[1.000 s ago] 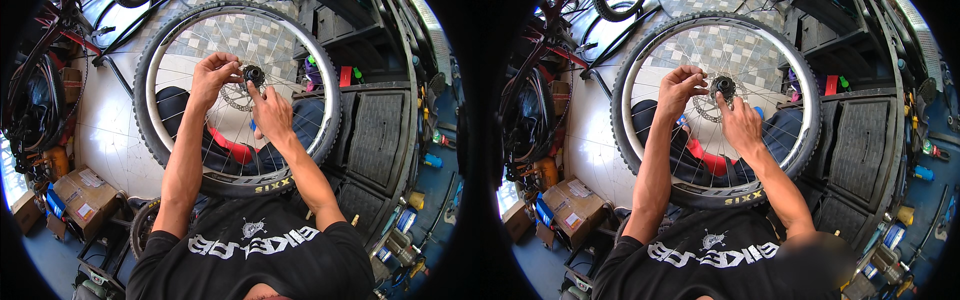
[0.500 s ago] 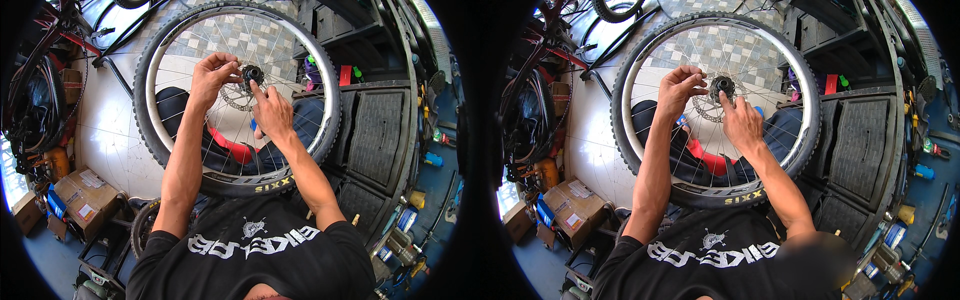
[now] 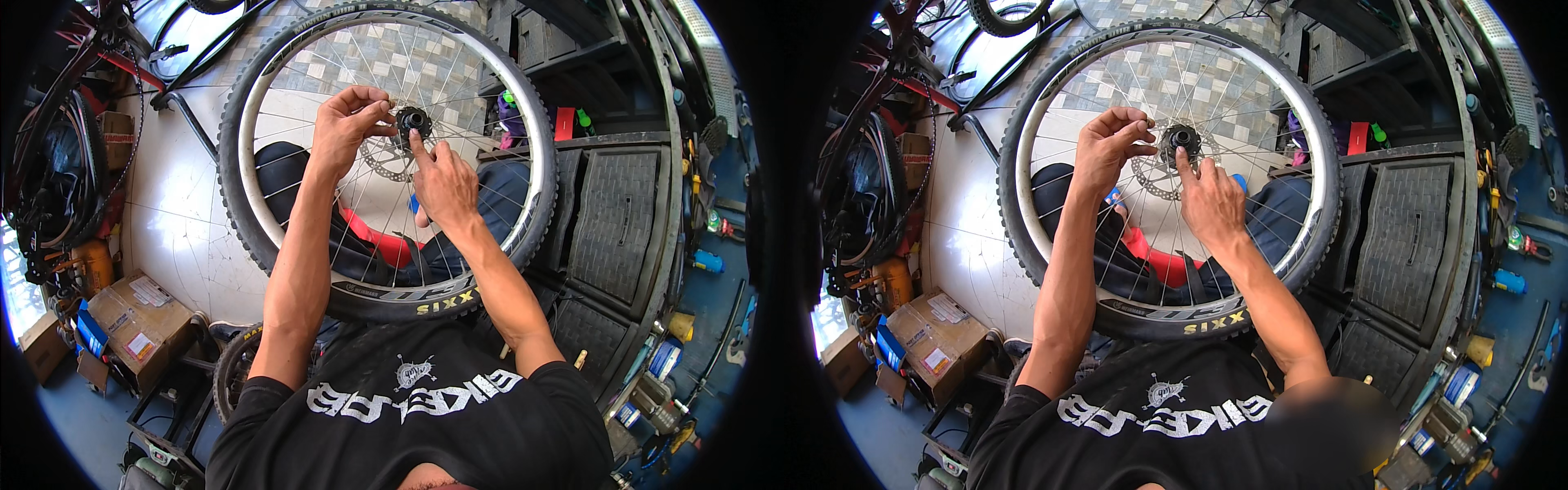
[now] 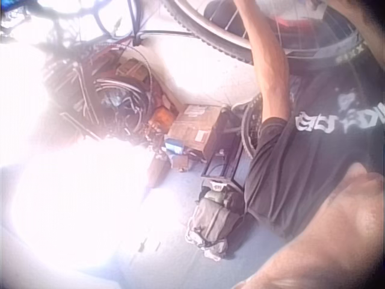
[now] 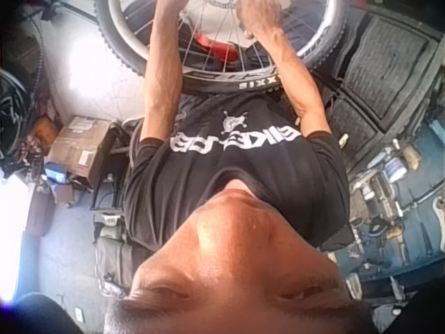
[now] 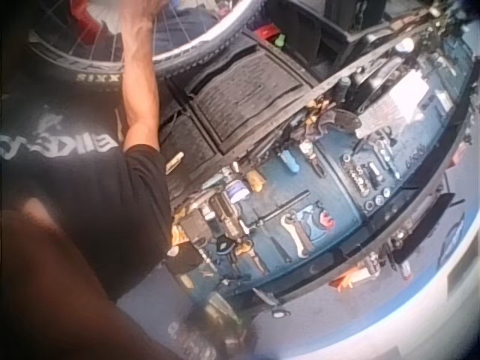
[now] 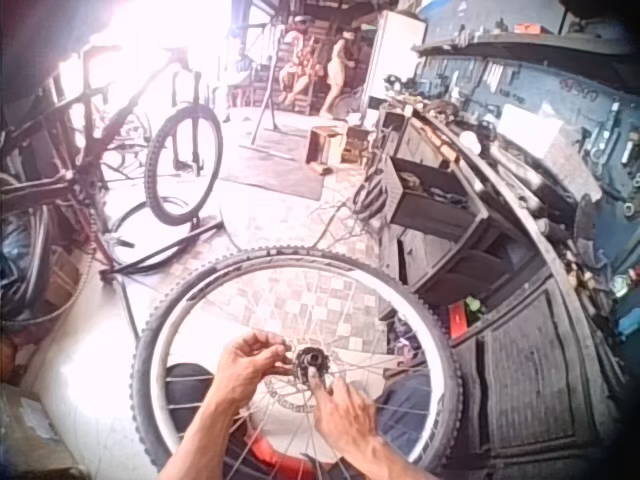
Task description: The person adjusts the hub of a bicycle wheel resting on their lap, using fingers to manipulate small components and a tool to tighten or loosen parts. They rotate the wheel and continue adjusting the hub mechanism.
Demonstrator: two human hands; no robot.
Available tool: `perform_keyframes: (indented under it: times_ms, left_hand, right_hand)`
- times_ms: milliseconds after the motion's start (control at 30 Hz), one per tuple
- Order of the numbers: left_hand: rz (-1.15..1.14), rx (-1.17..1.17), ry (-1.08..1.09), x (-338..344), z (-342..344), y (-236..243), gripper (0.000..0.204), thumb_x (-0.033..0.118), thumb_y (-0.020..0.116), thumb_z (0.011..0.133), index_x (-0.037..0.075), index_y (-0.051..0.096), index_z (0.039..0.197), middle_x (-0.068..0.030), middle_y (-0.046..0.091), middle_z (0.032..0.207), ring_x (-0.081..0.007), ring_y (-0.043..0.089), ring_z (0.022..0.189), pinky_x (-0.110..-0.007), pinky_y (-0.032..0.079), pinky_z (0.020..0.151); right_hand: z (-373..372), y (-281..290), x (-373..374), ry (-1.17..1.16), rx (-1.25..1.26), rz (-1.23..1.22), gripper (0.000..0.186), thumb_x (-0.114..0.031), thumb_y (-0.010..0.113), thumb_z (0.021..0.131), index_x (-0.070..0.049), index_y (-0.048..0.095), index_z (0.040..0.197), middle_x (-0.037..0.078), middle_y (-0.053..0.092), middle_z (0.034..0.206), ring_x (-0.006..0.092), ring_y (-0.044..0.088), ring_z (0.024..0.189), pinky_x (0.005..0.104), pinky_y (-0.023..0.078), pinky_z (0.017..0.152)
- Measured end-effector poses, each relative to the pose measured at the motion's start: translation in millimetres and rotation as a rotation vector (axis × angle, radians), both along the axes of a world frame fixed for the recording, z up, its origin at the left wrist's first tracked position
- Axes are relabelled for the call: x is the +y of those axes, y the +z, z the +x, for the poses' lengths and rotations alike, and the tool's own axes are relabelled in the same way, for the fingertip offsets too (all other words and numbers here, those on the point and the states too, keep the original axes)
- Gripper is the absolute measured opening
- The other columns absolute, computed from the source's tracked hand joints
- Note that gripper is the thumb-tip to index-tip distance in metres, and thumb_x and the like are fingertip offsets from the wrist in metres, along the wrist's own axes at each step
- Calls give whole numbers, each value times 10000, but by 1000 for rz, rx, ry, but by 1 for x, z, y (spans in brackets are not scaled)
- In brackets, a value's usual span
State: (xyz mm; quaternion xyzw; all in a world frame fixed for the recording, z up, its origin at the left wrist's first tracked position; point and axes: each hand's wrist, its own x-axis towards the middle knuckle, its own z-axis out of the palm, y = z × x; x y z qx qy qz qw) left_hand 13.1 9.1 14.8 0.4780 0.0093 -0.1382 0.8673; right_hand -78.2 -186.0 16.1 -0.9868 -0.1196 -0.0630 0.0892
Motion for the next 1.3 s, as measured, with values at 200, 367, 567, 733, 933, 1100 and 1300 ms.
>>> perform_keyframes:
  times_ms: [200,367,567,733,933,1100,1300]
  left_hand:
    - [1,3,1,0,0,0,168,57,750,965,-24,688,1098,-136,745,1043,-200,746,884,-368,678,762]
    - [4,8,2,0,0,0,160,54,746,966,-22,688,1094,-131,742,1041,-197,744,883,-366,677,761]
    - [4,-2,-1,0,0,0,147,51,735,972,-19,685,1091,-123,735,1036,-194,742,880,-363,676,762]
    - [8,1,-4,-1,-1,1,162,49,733,976,-29,672,1105,-113,726,1022,-197,741,884,-366,682,773]
    - [14,11,1,-1,-1,1,155,56,741,970,-16,682,1094,-124,734,1036,-189,737,874,-364,676,761]
    - [15,8,1,-1,0,0,157,53,736,973,-23,677,1098,-120,729,1031,-192,737,877,-365,677,765]
    - [19,6,5,0,-1,1,162,53,732,977,-31,673,1102,-116,724,1028,-198,738,885,-364,677,770]
  right_hand:
    - [0,-2,1,-5,-19,-34,687,-111,696,852,-206,582,1523,92,542,909,286,631,749,439,549,695]
    - [-3,1,-2,29,-54,47,679,-99,692,845,-209,598,1509,84,561,913,288,631,723,431,551,676]
    - [-6,5,-3,-60,8,257,627,-64,670,850,-180,633,1465,84,603,928,286,655,746,422,556,689]
    - [1,8,-9,-151,94,529,575,-70,643,869,-168,651,1435,110,634,958,316,684,800,439,575,724]
    - [4,7,-10,-121,117,459,610,-82,658,867,-223,643,1460,84,633,958,294,689,794,434,583,726]
    - [0,3,-8,-64,77,255,671,-106,672,858,-276,603,1503,67,614,963,284,677,751,430,573,692]
    - [0,0,-7,-30,81,144,732,-118,685,849,-297,551,1546,70,602,980,293,684,757,442,577,688]
